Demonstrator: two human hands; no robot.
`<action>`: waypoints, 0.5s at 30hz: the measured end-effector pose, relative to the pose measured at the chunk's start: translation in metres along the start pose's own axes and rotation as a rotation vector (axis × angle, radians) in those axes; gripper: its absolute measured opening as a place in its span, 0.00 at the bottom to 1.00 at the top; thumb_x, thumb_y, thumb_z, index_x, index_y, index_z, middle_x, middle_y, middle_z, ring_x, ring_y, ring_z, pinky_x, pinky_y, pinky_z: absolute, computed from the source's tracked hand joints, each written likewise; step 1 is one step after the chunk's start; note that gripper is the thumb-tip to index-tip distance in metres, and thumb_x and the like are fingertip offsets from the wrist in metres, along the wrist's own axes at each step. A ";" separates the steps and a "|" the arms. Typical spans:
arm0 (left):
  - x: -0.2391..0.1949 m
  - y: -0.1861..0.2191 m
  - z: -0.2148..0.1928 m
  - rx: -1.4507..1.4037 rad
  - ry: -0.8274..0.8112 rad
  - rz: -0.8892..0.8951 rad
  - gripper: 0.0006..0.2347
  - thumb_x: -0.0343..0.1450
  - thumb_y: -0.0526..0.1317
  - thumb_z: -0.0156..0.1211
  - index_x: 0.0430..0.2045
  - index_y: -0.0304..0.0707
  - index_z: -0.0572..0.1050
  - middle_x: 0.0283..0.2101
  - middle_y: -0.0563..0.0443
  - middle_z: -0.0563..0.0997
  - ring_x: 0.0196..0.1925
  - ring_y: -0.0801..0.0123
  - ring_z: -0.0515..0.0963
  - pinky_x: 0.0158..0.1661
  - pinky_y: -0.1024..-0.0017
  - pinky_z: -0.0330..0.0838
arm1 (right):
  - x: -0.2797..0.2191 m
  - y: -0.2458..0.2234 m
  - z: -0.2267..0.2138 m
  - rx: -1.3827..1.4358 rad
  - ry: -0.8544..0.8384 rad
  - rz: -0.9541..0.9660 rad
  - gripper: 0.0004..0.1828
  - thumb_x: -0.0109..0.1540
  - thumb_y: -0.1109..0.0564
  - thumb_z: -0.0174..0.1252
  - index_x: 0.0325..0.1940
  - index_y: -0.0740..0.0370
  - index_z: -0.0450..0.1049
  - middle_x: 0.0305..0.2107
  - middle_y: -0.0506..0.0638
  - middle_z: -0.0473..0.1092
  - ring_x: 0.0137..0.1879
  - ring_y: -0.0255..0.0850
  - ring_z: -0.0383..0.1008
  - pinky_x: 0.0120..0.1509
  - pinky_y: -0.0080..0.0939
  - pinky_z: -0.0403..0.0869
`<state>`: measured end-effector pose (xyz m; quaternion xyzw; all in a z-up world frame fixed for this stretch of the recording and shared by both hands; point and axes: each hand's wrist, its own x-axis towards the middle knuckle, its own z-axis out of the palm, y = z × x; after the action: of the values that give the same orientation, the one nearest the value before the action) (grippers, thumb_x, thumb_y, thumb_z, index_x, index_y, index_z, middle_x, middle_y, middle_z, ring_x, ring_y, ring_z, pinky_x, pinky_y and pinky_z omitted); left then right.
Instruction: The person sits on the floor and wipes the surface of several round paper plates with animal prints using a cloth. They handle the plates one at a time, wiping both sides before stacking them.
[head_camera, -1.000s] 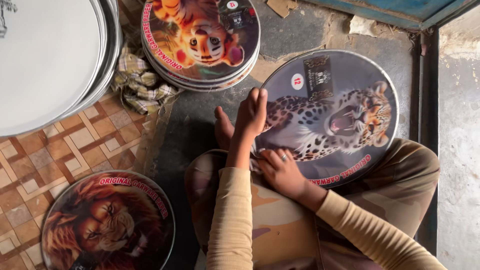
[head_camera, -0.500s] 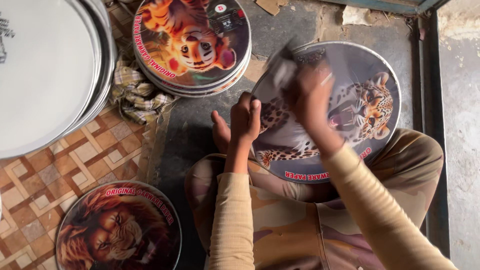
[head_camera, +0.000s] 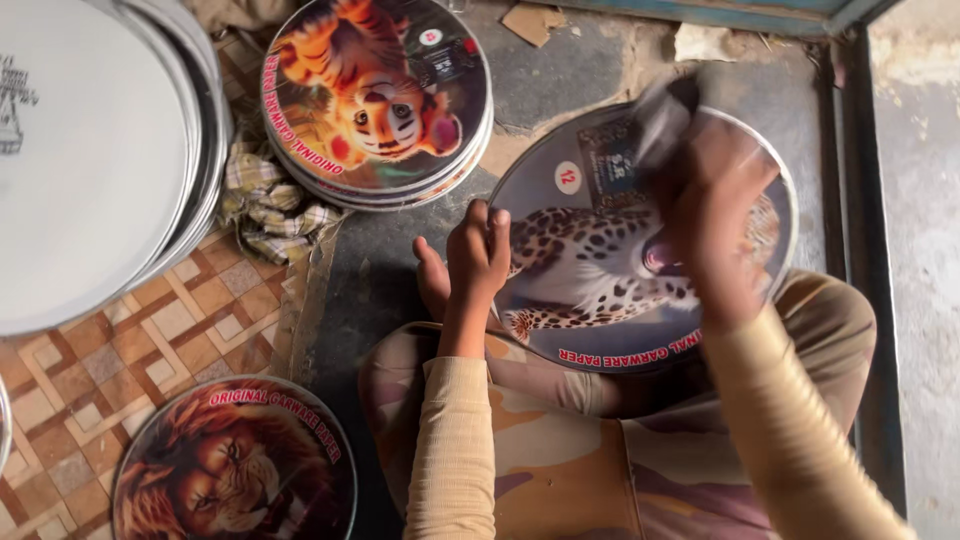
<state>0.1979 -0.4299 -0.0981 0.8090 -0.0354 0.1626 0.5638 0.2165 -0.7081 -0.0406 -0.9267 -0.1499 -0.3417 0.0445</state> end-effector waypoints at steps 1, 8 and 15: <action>-0.002 0.001 0.000 0.023 0.025 0.029 0.18 0.78 0.51 0.45 0.29 0.32 0.67 0.18 0.38 0.72 0.21 0.46 0.76 0.25 0.57 0.65 | -0.023 -0.026 -0.009 -0.028 0.006 -0.087 0.16 0.55 0.54 0.65 0.46 0.60 0.77 0.51 0.58 0.72 0.62 0.64 0.70 0.60 0.65 0.63; -0.001 -0.001 0.007 0.008 0.030 0.027 0.16 0.78 0.48 0.52 0.29 0.32 0.67 0.23 0.38 0.77 0.25 0.45 0.79 0.27 0.57 0.68 | -0.087 -0.095 -0.024 -0.017 -0.700 -0.540 0.26 0.54 0.54 0.55 0.57 0.42 0.77 0.51 0.48 0.70 0.57 0.51 0.67 0.49 0.83 0.63; 0.004 0.006 0.004 0.088 0.065 0.080 0.15 0.78 0.45 0.55 0.28 0.31 0.67 0.23 0.36 0.76 0.26 0.41 0.77 0.27 0.56 0.67 | -0.021 0.068 -0.028 -0.103 -0.166 0.057 0.08 0.66 0.51 0.62 0.45 0.54 0.76 0.42 0.50 0.74 0.48 0.48 0.73 0.56 0.62 0.65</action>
<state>0.2012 -0.4356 -0.0927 0.8251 -0.0422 0.2124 0.5218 0.2051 -0.7832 -0.0314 -0.9567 -0.1090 -0.2697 -0.0060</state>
